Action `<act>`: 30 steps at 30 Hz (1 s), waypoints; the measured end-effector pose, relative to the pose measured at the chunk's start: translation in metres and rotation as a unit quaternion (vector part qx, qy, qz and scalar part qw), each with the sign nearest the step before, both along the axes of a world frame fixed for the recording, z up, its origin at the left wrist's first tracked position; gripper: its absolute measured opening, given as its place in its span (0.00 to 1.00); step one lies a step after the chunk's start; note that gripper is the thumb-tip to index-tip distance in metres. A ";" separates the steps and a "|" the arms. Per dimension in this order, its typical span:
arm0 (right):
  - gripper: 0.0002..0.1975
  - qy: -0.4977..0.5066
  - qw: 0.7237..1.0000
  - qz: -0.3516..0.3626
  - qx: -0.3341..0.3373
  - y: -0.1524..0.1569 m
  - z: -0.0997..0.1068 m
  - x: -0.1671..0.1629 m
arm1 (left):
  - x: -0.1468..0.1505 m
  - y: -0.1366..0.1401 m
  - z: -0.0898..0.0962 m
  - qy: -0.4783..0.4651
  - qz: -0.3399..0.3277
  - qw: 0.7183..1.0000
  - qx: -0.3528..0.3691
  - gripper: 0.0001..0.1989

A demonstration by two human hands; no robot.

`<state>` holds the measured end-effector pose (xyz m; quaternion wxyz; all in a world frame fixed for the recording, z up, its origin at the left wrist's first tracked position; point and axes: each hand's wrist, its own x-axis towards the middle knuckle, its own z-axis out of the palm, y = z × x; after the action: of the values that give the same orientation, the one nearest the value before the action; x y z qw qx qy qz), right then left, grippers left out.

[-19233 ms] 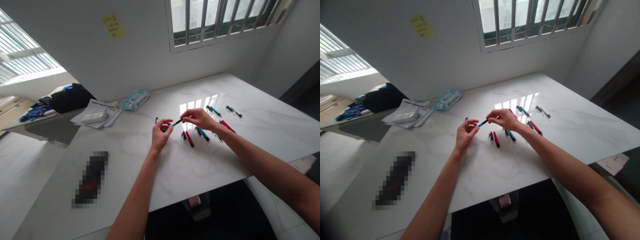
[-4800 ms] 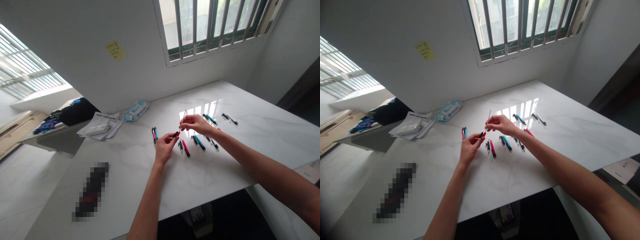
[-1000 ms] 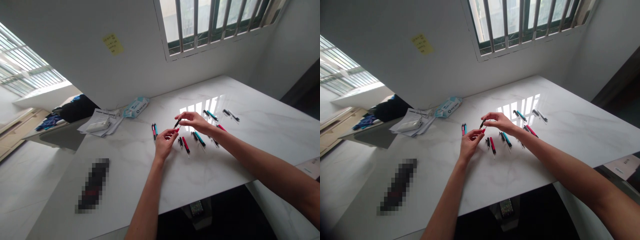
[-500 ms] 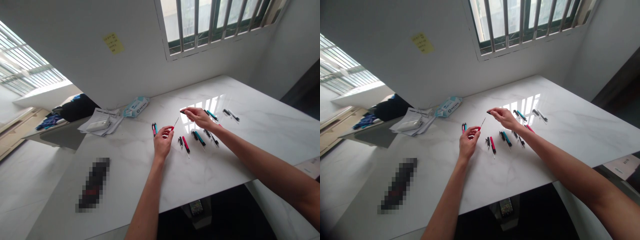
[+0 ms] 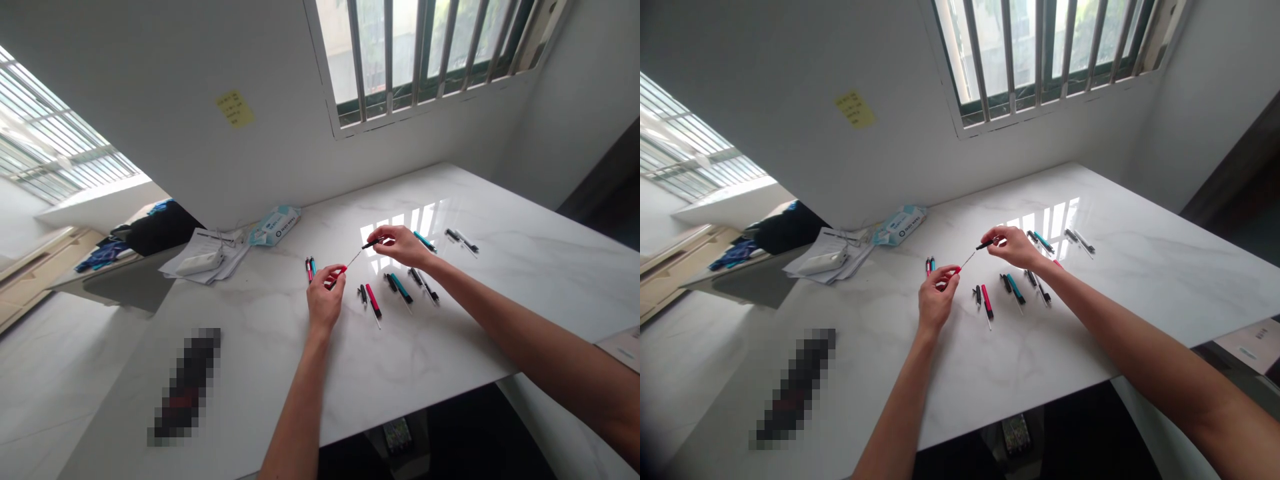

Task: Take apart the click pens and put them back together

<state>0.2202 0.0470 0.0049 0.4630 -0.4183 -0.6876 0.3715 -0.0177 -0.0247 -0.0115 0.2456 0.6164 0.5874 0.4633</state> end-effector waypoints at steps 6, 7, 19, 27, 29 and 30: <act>0.11 -0.032 0.999 0.009 0.018 -0.001 0.000 0.000 | 0.000 0.001 -0.001 0.000 -0.001 1.000 0.002 0.08; 0.11 -0.036 0.999 0.014 0.020 -0.001 0.000 0.000 | 0.000 0.001 0.000 0.001 -0.001 1.000 0.002 0.08; 0.09 -0.092 0.990 0.092 0.051 -0.006 -0.007 -0.004 | -0.001 0.001 -0.005 0.108 -0.013 0.992 0.058 0.10; 0.11 -0.099 0.988 0.111 0.035 -0.007 -0.013 -0.010 | 0.000 0.000 -0.004 0.097 -0.041 0.993 0.058 0.10; 0.12 -0.125 0.986 0.103 0.031 -0.008 -0.012 -0.010 | 0.000 0.000 -0.004 0.096 -0.044 0.993 0.062 0.10; 0.13 -0.142 0.984 0.099 0.027 -0.008 -0.011 -0.010 | 0.000 0.000 -0.004 0.097 -0.046 0.992 0.064 0.10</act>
<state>0.2107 0.0388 -0.0059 0.3323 -0.3839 -0.7943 0.3336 -0.0175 -0.0246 -0.0156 0.1686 0.6992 0.5490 0.4258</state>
